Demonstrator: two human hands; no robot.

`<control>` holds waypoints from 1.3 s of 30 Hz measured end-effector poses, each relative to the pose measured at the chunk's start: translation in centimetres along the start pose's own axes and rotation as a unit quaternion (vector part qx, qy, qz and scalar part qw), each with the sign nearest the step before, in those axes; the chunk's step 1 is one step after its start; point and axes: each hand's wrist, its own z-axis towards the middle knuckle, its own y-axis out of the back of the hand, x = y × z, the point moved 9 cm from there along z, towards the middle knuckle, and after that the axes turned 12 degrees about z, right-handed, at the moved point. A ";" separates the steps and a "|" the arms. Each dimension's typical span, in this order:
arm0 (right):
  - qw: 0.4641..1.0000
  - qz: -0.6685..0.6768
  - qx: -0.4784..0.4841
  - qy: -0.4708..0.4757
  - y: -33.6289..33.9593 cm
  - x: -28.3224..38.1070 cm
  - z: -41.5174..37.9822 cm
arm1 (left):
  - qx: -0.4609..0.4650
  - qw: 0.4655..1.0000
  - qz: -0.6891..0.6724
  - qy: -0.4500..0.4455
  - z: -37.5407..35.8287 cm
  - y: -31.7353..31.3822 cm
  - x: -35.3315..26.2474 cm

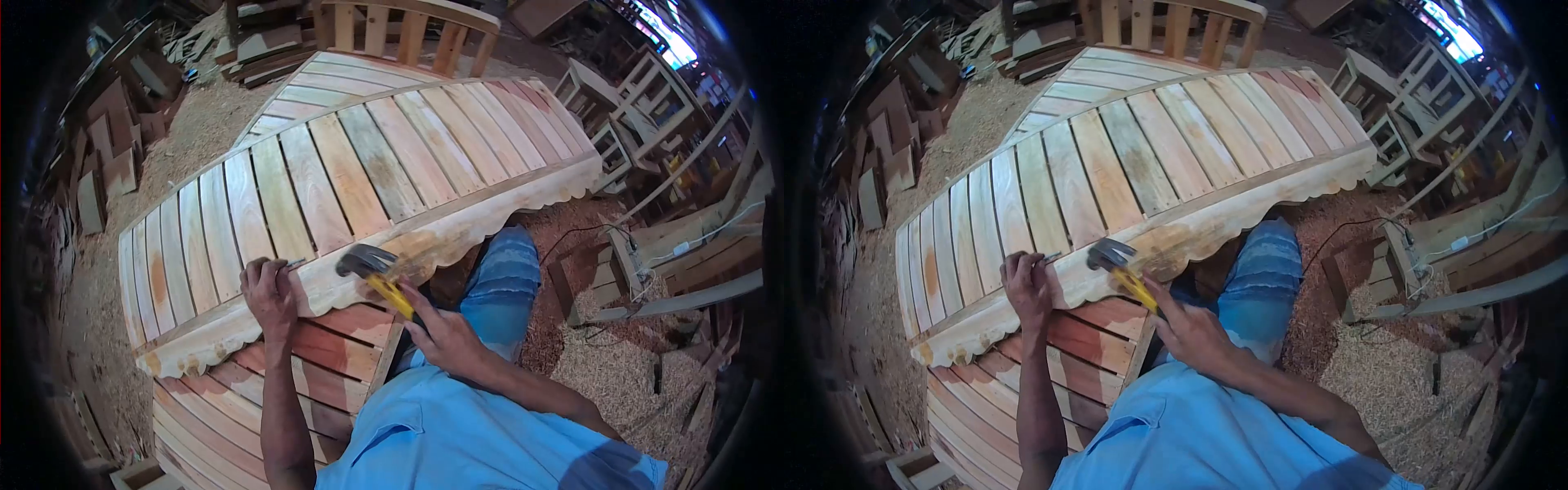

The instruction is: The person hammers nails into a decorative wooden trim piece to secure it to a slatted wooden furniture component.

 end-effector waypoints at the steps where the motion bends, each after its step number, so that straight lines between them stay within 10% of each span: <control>1: 1.000 -0.013 -0.012 -0.002 0.9 -0.3 -0.9 | -0.019 1.000 0.021 -0.012 -0.1 0.3 -0.5; 15: 0.984 0.082 -0.160 0.014 9.0 3.4 -0.8 | 0.074 0.995 -0.074 0.002 3.1 -6.5 -8.5; 22: 0.865 0.195 -0.366 0.283 18.3 18.6 0.4 | 0.063 0.995 -0.071 -0.013 3.1 -6.6 -8.5; 27: 0.836 0.293 -0.349 0.304 18.6 17.2 2.2 | 0.062 0.995 -0.073 -0.013 3.0 -6.5 -8.6; 32: 0.975 -0.031 -0.162 0.149 7.5 3.1 3.8 | 0.049 0.996 -0.073 -0.023 3.0 -6.2 -8.7; 37: 0.985 0.111 -0.129 -0.040 9.1 3.8 3.8 | 0.054 0.994 -0.096 -0.009 2.3 -6.2 -8.4; 39: 0.970 0.147 -0.192 0.030 13.5 9.5 3.3 | 0.039 0.992 -0.118 0.001 3.2 -6.3 -8.1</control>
